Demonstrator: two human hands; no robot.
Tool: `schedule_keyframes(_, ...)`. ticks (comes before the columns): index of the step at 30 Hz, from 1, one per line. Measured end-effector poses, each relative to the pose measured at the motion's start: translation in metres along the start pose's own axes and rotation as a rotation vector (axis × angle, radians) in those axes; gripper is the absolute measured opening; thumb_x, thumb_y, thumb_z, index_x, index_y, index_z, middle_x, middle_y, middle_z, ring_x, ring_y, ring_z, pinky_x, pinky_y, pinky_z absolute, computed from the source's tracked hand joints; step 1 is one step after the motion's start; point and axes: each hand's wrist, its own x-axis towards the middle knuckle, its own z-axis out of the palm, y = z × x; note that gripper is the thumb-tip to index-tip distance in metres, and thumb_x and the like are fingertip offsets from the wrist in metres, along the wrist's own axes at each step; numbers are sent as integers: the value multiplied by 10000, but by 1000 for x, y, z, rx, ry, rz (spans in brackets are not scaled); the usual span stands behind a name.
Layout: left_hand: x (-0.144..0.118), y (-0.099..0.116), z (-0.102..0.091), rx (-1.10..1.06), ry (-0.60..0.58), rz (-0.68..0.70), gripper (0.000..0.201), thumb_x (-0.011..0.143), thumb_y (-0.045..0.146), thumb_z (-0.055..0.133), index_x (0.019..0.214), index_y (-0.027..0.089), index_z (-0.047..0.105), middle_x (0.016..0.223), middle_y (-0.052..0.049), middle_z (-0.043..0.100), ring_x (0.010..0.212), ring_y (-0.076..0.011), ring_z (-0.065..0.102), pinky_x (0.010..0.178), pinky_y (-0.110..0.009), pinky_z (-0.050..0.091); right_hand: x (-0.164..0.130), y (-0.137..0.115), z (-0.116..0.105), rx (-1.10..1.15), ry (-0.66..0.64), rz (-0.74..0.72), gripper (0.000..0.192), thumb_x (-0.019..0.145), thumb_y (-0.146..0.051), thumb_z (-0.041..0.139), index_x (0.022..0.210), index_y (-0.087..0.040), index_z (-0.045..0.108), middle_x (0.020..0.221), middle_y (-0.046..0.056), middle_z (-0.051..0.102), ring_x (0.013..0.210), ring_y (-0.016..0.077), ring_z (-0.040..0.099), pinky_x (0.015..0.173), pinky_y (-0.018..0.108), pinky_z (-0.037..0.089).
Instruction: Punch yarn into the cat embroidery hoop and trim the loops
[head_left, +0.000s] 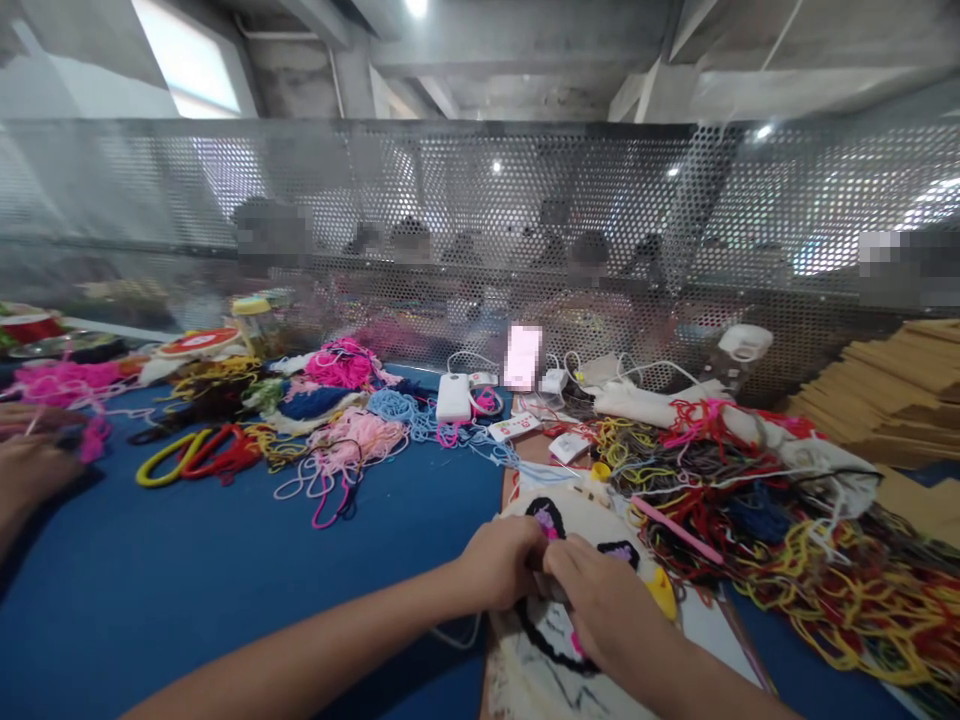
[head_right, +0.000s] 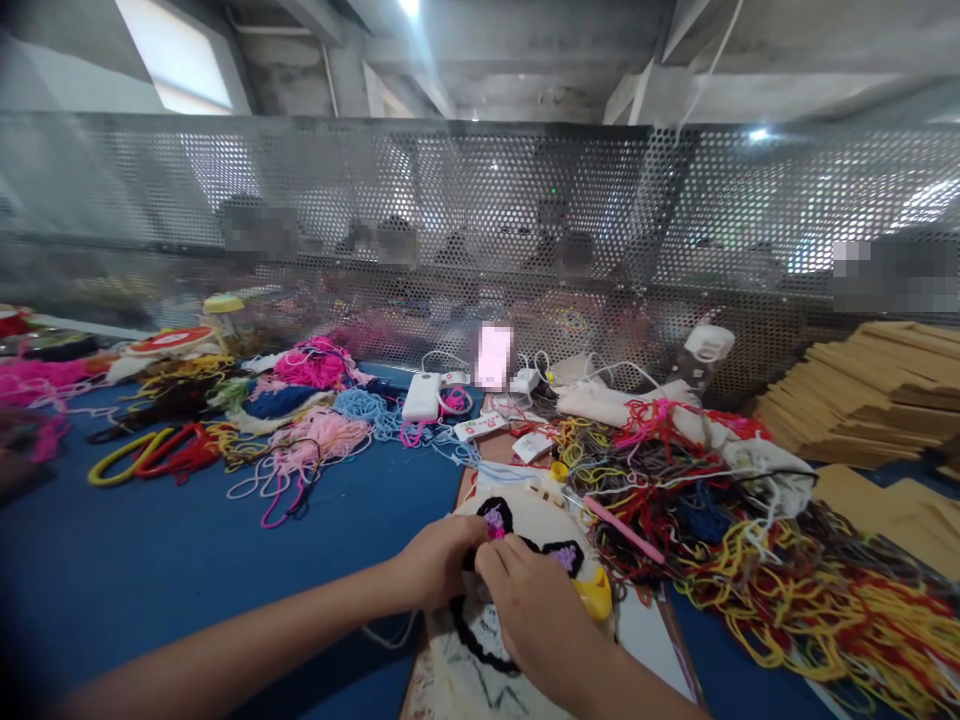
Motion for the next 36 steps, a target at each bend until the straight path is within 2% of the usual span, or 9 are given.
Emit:
schedule_keyframes(3,2,-1,-1,153,-17,-19,129,555,230,657,649,171,591,644,-5,560,590,-149,461,531,-237,298,0,1,-1,-48,14,12,338,638,24,462,881,-209,437,862,23,576,782,184,531,590,274,335)
schedule_keyframes(10,7,-7,0,148,-66,2,143,565,284,711,643,172,667,584,21,568,534,-110,453,494,-206,285,-1,5,4,-65,22,31,256,722,-50,524,910,-211,460,850,35,594,768,216,571,582,292,355)
schedule_keyframes(15,6,-10,0,31,-77,-16,164,562,249,732,715,195,707,673,18,635,601,-113,531,530,-185,337,1,11,-9,189,-104,221,58,845,-210,450,898,-190,461,850,58,603,768,206,583,615,293,395)
schedule_keyframes(18,6,-12,0,13,-90,-5,159,573,245,730,726,205,717,744,10,670,654,-116,561,609,-181,377,2,19,-20,376,-155,269,147,778,-190,503,917,-190,456,907,53,586,815,190,565,675,288,419)
schedule_keyframes(22,8,-11,-1,-8,-127,-4,170,593,277,724,756,226,725,772,15,690,685,-116,577,648,-173,391,0,31,-26,489,-155,211,432,658,-49,482,1066,-185,439,1059,69,534,1003,178,509,855,294,403)
schedule_keyframes(26,8,-9,-2,13,-132,-14,168,597,285,724,754,228,725,783,14,692,705,-119,583,649,-171,392,-9,37,-19,333,-71,188,358,746,-99,457,1092,-187,481,1094,91,524,1062,207,481,919,363,385)
schedule_keyframes(30,8,-12,-1,18,-125,20,169,602,300,721,758,236,726,769,18,690,712,-121,586,654,-173,391,-25,39,-6,107,-2,198,242,844,-234,442,1055,-191,553,985,95,579,955,241,543,831,430,446)
schedule_keyframes(33,8,-14,-1,11,-127,30,170,606,306,717,761,235,725,771,19,689,714,-121,585,654,-175,391,-32,39,-3,22,82,143,295,872,-252,407,1129,-186,538,979,101,596,926,233,571,795,413,477)
schedule_keyframes(36,8,-13,-2,2,-147,11,175,617,301,709,775,228,723,787,13,686,724,-126,581,662,-182,390,-37,37,-11,29,128,101,371,878,-234,387,1238,-187,461,1027,104,588,869,191,602,735,326,507)
